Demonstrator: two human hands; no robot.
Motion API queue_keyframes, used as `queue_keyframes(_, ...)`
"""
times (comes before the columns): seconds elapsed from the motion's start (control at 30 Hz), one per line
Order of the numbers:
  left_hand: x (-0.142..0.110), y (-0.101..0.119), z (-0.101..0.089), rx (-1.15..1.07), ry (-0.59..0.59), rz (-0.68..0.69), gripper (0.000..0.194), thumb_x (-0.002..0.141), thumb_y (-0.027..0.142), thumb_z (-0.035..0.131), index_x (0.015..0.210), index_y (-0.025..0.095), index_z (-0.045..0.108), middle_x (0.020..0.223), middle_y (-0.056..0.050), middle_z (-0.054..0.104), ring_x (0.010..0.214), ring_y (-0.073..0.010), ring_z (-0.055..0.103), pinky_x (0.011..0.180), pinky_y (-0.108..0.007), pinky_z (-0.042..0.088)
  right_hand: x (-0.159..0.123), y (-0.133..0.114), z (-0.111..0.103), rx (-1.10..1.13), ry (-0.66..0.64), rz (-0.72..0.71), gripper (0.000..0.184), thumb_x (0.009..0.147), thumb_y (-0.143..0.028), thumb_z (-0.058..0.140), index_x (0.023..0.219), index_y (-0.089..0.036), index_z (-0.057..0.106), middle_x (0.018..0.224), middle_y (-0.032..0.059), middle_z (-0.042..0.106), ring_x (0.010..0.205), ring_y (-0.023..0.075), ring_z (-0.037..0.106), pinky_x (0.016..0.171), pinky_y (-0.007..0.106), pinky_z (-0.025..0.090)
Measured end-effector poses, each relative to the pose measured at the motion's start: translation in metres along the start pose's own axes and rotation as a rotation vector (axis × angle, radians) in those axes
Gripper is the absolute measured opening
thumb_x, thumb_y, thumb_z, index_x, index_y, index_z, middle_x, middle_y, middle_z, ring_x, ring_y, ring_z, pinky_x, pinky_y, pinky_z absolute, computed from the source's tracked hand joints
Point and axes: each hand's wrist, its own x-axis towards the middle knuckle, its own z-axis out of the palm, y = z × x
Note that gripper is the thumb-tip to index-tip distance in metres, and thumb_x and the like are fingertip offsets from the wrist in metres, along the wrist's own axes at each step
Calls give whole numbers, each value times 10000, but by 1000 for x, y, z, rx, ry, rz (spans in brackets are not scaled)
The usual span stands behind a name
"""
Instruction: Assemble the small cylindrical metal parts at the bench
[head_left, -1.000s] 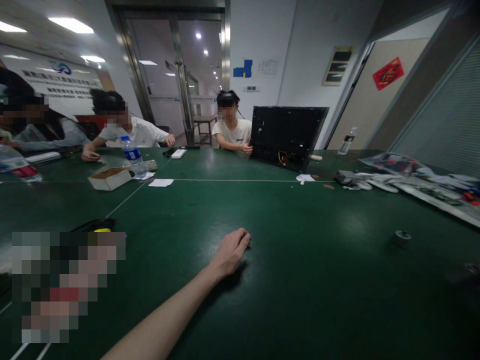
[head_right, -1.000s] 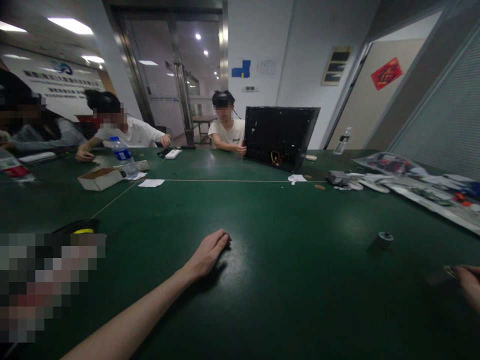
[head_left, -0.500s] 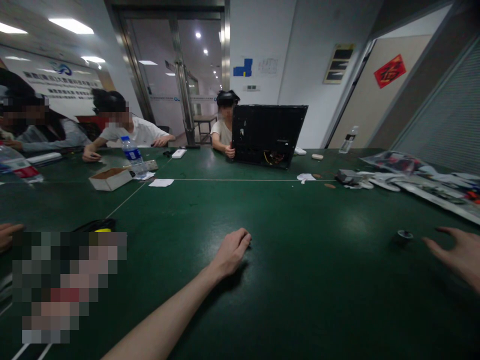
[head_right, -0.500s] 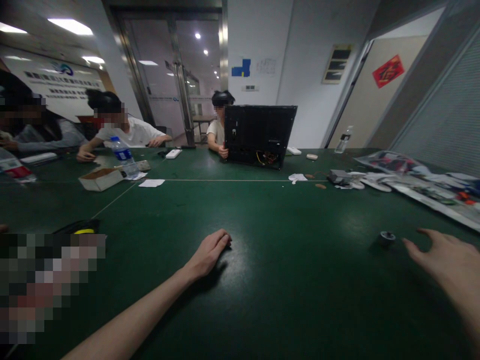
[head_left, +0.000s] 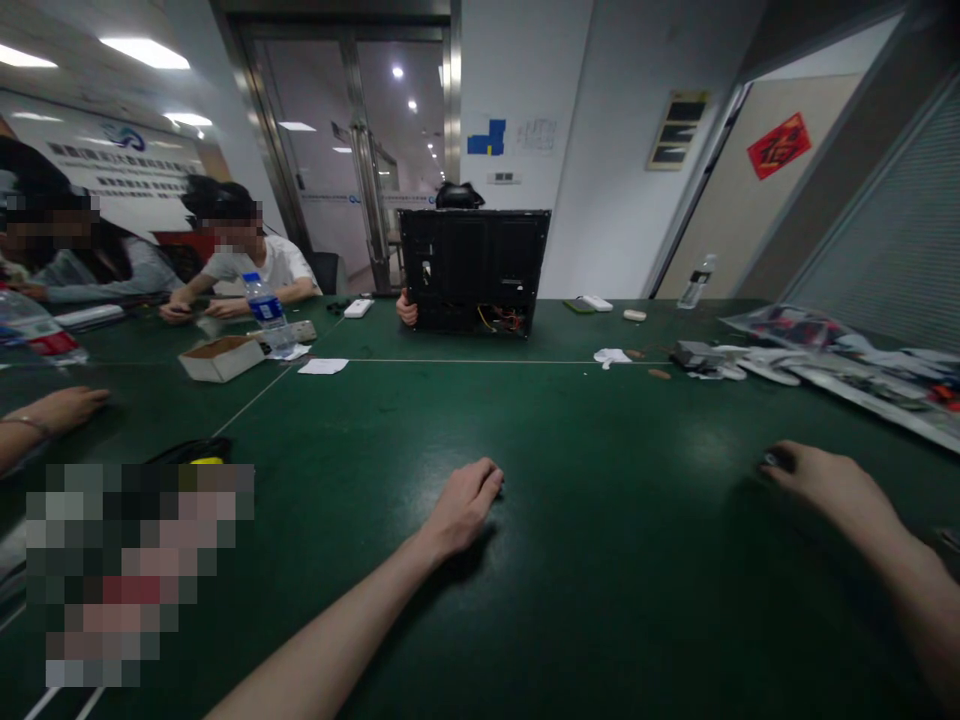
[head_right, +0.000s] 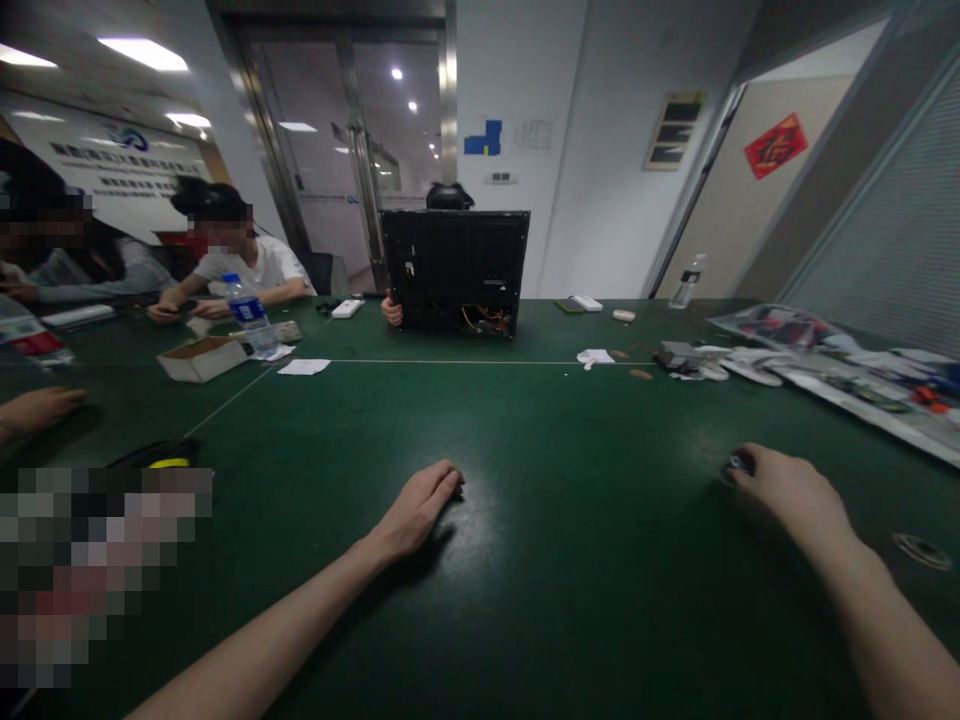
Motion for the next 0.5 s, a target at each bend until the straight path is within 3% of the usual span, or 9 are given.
queue_keyframes(0.1, 0, 0, 0, -1, -1, 1, 359, 971, 372, 266, 867, 179, 550, 844, -51, 628, 812, -190, 571, 767, -287, 430, -2, -55, -20, 131, -244, -141, 325, 769, -351, 598, 997, -133, 679, 939, 204, 684, 783, 272, 668, 669, 342, 469)
queue_keyframes(0.2, 0, 1, 0, -5, 3, -5, 359, 970, 373, 266, 865, 178, 548, 841, -51, 627, 807, -190, 570, 769, -291, 430, -21, -127, -39, 300, -278, -307, 398, 765, -386, 607, 1095, -164, 608, 986, 134, 679, 854, 255, 656, 771, 358, 500)
queue_keyframes(0.33, -1, 2, -1, -30, -3, -9, 371, 971, 388, 253, 875, 177, 543, 850, -54, 625, 806, -191, 568, 775, -297, 431, -63, -220, -55, 495, -351, -572, 363, 811, -346, 566, 1143, -203, 538, 993, 69, 667, 889, 209, 641, 820, 361, 510)
queue_keyframes(0.43, -2, 2, -2, -73, 8, -6, 388, 974, 391, 227, 887, 178, 539, 853, -55, 619, 811, -190, 563, 778, -296, 432, -95, -269, -52, 523, -399, -742, 401, 782, -244, 573, 1175, -198, 503, 979, 67, 649, 892, 204, 622, 814, 361, 503)
queue_keyframes(0.5, -3, 1, -2, -90, 24, 3, 409, 977, 384, 199, 876, 181, 539, 843, -50, 610, 810, -185, 554, 778, -290, 432, -113, -288, -44, 518, -411, -827, 443, 751, -195, 578, 1184, -188, 489, 1003, 83, 632, 905, 212, 605, 814, 366, 497)
